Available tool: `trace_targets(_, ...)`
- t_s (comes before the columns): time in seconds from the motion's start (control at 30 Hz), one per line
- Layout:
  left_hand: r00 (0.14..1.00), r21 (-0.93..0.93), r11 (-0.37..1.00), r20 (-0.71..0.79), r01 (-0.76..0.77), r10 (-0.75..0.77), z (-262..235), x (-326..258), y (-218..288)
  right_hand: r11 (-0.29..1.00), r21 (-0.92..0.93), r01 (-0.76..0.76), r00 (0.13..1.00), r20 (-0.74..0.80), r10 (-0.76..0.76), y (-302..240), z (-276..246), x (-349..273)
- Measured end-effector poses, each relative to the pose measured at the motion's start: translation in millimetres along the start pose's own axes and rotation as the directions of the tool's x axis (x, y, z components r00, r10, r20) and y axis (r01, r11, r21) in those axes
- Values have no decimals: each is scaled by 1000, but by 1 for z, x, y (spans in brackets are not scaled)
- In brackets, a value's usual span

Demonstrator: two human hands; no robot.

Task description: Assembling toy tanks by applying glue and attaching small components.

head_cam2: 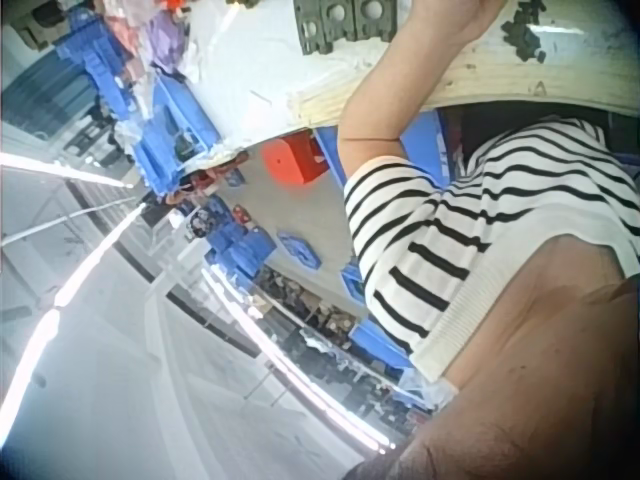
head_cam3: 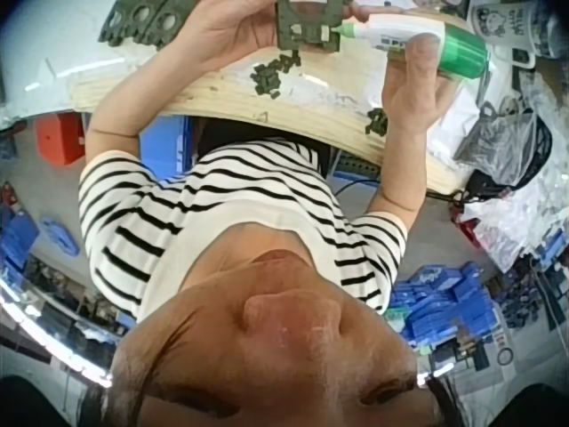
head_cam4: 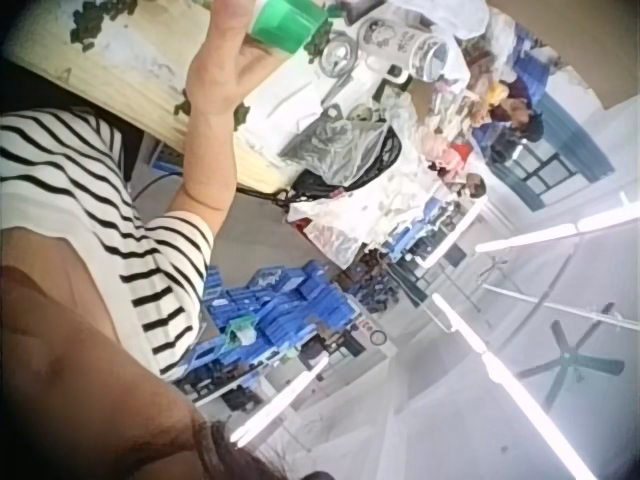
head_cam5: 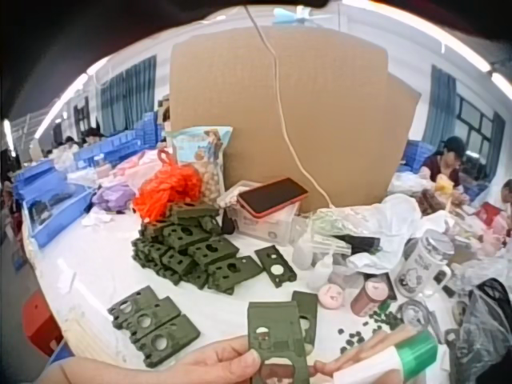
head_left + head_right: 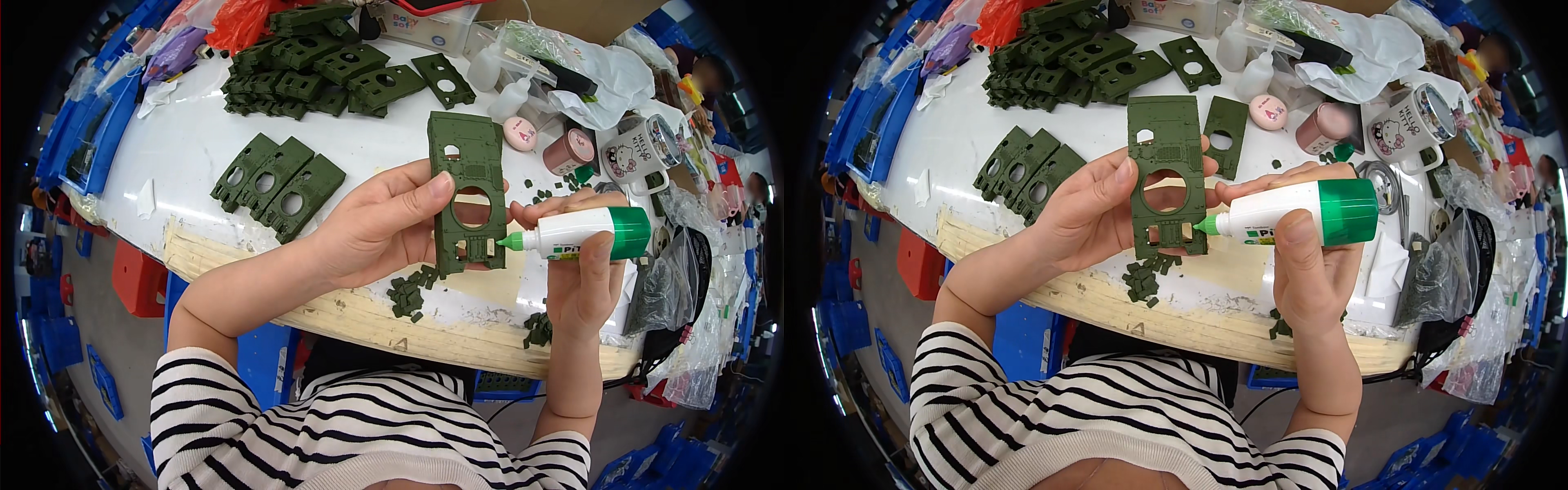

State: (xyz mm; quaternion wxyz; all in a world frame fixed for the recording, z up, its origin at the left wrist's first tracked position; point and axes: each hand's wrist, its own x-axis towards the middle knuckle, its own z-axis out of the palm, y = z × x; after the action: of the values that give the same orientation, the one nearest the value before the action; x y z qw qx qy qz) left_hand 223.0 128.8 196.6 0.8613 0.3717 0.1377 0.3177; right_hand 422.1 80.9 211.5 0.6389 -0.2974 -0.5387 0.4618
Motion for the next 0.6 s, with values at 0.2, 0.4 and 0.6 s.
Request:
trace_targets(0.2,1000,-7,1000,-10,-3,3,1,-1,0,997,48,-57,998,-25,59,-1,-2,-1)
trace_targets(0.4,1000,-17,1000,0,-10,10,1,0,0,998,55,-43,999,16,42,0,-3,0)
trace_targets(0.6,1000,-17,1000,3,-6,6,1,1,1,999,23,-33,999,12,33,-1,-2,0)
